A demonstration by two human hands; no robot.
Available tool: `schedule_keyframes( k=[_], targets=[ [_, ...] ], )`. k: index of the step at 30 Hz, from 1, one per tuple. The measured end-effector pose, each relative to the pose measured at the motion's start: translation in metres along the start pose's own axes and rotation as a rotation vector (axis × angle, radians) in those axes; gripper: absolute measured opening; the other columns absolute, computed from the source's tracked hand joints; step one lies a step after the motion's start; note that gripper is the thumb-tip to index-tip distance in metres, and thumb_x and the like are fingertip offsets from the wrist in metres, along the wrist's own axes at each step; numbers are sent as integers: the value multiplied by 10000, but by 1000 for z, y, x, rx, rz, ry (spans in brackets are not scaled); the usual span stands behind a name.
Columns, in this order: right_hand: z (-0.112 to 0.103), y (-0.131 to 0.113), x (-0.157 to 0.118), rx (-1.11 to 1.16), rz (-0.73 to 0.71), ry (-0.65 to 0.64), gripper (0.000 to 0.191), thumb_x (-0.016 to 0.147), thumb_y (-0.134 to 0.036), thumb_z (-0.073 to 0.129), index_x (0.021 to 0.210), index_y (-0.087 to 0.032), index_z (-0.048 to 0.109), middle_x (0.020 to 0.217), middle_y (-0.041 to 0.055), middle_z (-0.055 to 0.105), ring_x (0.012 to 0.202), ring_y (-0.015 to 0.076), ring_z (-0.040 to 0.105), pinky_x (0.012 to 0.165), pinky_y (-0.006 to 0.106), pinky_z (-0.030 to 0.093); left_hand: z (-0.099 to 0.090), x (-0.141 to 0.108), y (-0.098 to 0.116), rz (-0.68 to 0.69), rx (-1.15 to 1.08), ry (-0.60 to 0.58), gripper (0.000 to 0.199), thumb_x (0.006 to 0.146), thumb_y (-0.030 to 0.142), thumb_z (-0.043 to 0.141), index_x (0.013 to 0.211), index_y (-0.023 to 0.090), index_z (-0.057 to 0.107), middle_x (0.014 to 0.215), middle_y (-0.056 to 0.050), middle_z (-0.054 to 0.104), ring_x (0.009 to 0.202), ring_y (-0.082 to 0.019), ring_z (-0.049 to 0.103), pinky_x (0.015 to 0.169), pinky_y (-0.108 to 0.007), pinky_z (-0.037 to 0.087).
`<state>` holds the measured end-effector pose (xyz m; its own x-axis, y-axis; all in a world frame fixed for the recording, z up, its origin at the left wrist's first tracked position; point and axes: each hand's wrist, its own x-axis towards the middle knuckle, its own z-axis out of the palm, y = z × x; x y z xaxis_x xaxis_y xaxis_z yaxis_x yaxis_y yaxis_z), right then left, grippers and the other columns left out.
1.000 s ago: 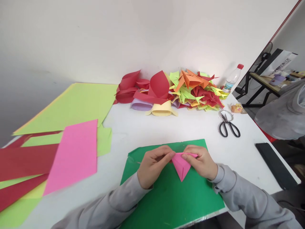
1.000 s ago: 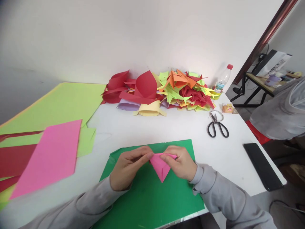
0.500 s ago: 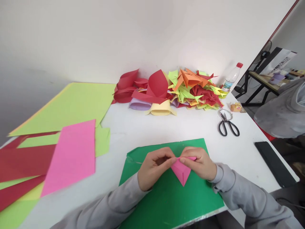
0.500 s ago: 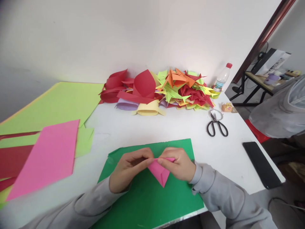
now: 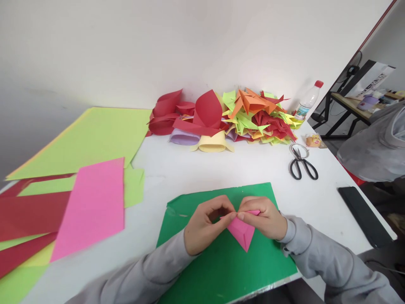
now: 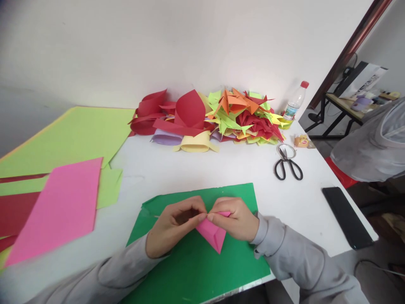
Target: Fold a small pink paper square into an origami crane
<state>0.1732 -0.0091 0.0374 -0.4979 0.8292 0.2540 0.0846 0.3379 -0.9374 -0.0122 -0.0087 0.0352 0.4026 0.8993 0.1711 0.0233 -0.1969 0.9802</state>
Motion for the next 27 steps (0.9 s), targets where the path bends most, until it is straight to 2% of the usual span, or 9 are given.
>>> schedule_keyframes(
  k=[8,11,14,18,27],
  targets=[
    [-2,-1,-1,-2,61,-28,412,939,-466,484,671,-167,576,659,-4,492,608,109,469,582,249,391,2,-1,0,88,98,37,220,848,289,601,674,158,630,613,-5,542,560,-111,472,520,-223,386],
    [-3,0,-1,-48,107,35,465,921,-504,498,594,-174,513,597,-28,445,563,96,414,546,243,342,2,-1,2,98,118,69,257,849,288,607,632,156,642,562,-5,526,536,-111,461,508,-233,365],
    [-5,1,0,-3,195,130,512,862,-578,550,548,-179,477,543,-44,428,528,88,384,517,236,322,0,-1,3,52,90,90,284,838,318,620,608,155,645,561,-8,525,529,-111,456,497,-234,361],
    [-10,2,2,102,282,160,546,829,-630,557,528,-180,489,510,-37,470,508,89,414,511,233,350,-3,1,1,-14,15,111,289,802,344,662,589,151,643,571,-9,540,532,-113,466,495,-234,360],
    [-11,4,2,37,257,151,561,875,-614,492,518,-182,488,507,-21,497,503,96,452,521,235,382,-5,2,-2,-72,-34,123,279,778,330,683,573,147,642,566,-4,532,538,-114,461,510,-241,352]
  ],
)
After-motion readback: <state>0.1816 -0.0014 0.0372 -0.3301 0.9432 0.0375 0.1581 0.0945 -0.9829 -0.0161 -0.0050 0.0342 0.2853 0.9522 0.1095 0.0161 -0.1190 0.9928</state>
